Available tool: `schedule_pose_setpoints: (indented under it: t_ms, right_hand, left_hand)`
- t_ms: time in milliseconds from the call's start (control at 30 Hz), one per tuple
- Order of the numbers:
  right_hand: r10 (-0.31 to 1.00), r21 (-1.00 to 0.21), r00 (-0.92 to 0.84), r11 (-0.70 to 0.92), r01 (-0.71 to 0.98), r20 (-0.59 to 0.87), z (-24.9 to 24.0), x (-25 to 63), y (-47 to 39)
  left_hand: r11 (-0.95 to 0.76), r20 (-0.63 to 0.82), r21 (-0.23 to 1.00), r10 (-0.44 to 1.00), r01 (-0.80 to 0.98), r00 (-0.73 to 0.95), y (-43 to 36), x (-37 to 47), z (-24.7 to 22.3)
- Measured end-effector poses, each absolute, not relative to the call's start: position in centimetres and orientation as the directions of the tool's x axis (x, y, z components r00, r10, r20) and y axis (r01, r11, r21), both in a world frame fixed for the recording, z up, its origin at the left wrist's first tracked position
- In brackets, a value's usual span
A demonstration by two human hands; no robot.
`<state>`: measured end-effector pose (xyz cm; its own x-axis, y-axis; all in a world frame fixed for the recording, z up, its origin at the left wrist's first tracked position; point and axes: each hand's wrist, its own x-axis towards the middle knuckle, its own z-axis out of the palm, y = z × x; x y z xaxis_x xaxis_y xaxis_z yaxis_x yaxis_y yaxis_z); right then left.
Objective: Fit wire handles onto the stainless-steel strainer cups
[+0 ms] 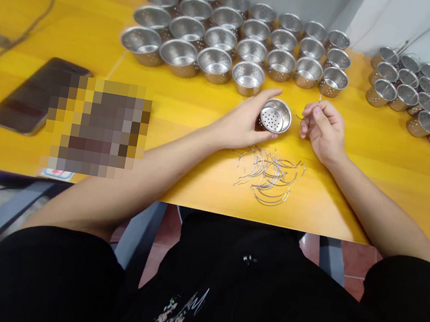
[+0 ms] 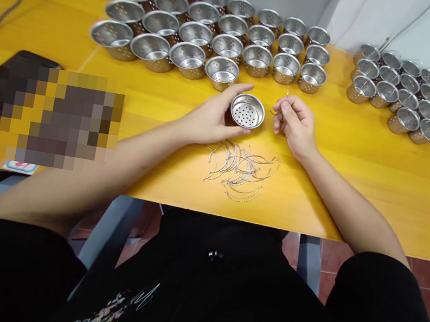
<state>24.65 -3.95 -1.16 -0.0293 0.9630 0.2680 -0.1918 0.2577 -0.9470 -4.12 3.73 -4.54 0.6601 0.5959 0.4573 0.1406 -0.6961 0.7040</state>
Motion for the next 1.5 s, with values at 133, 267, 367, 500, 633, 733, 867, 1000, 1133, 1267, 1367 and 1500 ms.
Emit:
schedule_pose_setpoints:
  t_ms: [133,267,367,500,633,733,867,1000,1133,1267,1367,1500]
  right_hand:
    - [0.968,-0.953,-0.019,0.243,-0.18,0.25,-1.0,24.8,-4.3]
    - [0.972,-0.965,-0.018,0.232,-0.122,0.236,-0.8,24.7,-4.4]
    - [0.977,-0.97,0.028,0.215,-0.114,0.213,-0.7,24.7,-4.2]
    - [0.978,-0.967,0.094,0.197,-0.164,0.184,-1.1,25.3,-3.3]
    - [0.972,-0.946,0.095,0.233,-0.226,0.216,-1.6,26.4,-2.7]
    - [0.972,-0.95,0.071,0.232,-0.21,0.222,-1.3,26.2,-3.3]
    - [0.98,-0.962,-0.017,0.191,-0.197,0.198,-0.3,24.7,-5.1]
    - [0.976,-0.975,-0.13,0.151,-0.163,0.173,0.0,23.4,-6.2]
    - [0.974,-0.982,-0.143,0.164,-0.095,0.176,-0.2,23.4,-6.3]
    - [0.973,-0.988,-0.168,0.152,-0.032,0.155,-0.1,23.6,-6.3]
    - [0.974,-0.989,-0.173,0.146,0.001,0.144,0.1,23.4,-6.5]
    - [0.972,-0.989,-0.186,0.146,0.01,0.142,0.3,23.2,-6.7]
  left_hand:
    - [-0.691,0.439,0.699,0.619,0.185,0.651,3.5,-4.1,-4.6]
    - [-0.698,0.456,0.693,0.619,0.182,0.639,3.2,-3.8,-4.1]
    - [-0.713,0.47,0.68,0.603,0.171,0.645,3.2,-3.8,-3.6]
    - [-0.725,0.479,0.663,0.603,0.187,0.638,3.3,-3.9,-3.4]
    - [-0.73,0.503,0.661,0.6,0.17,0.622,3.6,-3.9,-3.7]
    - [-0.731,0.502,0.659,0.603,0.178,0.62,3.5,-3.9,-3.7]
    - [-0.745,0.51,0.644,0.588,0.175,0.627,2.7,-3.9,-3.0]
    - [-0.741,0.488,0.651,0.576,0.166,0.656,1.9,-3.7,-2.2]
    - [-0.733,0.477,0.665,0.564,0.143,0.674,1.8,-3.6,-1.9]
    - [-0.746,0.49,0.652,0.552,0.137,0.674,2.0,-3.7,-2.1]
    - [-0.758,0.501,0.64,0.537,0.126,0.678,2.1,-3.7,-2.3]
    - [-0.746,0.492,0.652,0.553,0.136,0.673,2.0,-3.6,-2.4]
